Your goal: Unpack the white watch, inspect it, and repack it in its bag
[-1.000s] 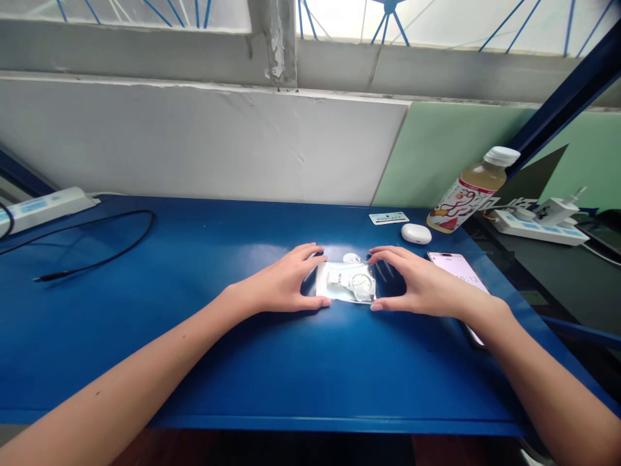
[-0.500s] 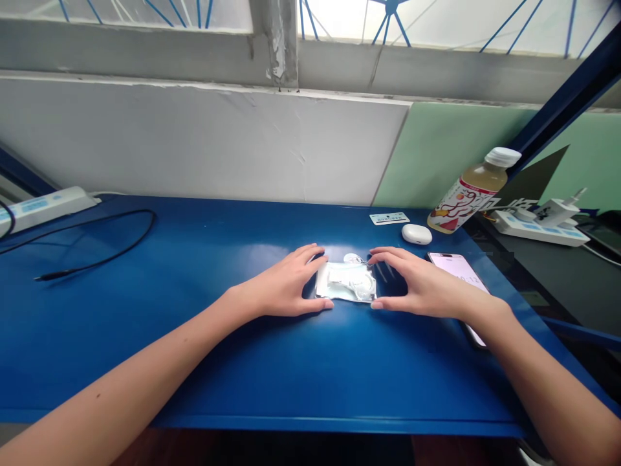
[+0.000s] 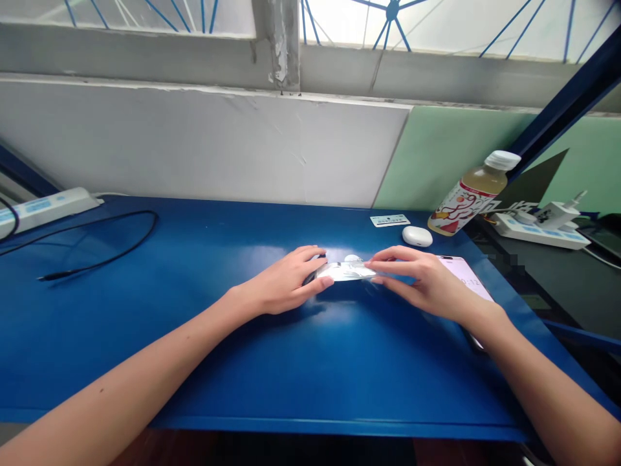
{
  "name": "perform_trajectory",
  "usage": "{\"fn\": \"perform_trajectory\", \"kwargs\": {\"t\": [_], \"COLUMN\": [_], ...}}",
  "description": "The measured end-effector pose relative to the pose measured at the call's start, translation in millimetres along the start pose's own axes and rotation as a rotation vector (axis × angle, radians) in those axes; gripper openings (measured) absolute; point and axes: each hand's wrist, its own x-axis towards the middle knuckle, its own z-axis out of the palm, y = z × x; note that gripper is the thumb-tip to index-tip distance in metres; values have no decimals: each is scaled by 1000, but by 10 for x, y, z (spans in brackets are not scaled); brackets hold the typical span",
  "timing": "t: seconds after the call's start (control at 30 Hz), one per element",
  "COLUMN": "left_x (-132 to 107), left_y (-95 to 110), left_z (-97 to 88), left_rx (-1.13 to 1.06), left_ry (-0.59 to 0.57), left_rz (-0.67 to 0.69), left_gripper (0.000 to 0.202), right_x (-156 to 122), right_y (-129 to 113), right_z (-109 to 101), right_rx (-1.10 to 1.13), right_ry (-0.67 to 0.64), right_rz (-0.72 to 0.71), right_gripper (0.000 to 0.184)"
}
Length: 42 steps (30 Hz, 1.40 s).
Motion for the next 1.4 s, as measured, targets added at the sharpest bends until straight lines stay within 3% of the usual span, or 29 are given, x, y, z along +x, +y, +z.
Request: {"fn": "perform_trajectory", "kwargs": {"t": [0.1,0.2,0.33,0.47,0.6,0.77,0.9,1.0,1.4], "left_x": [8,13,14,11,11,23,26,26,36], "left_y": [35,43,22,7,-7,-34,-47,-52,-49], "left_z": [0,27,55,42,33,44,37,22,20], "left_rx": [-45,-93,-144,-110,-80,-11,21,30,32], "left_ry": [90,182,202,134,84,78,88,96,69], "left_rz": [12,32,64,98,70,71,73,64,30], "left_gripper": [52,68,93,81,76,73,74,79,80], "right_x": [4,12,28,30,31,-10,-68,-83,-61], "right_y": [-11,-15,27,86,81,90,125,139,113], "right_z": [11,17,70,155,171,68,-9,-6,35], "right_rx": [99,210,382,454,297,-97,-91,-96,-99], "right_ry": [129,195,130,27,-26,-76,-216,-260,-315], "right_rz": [73,237,385,456,420,215,165,170,198], "right_gripper": [22,21,28,34,35,43,74,87,88]}}
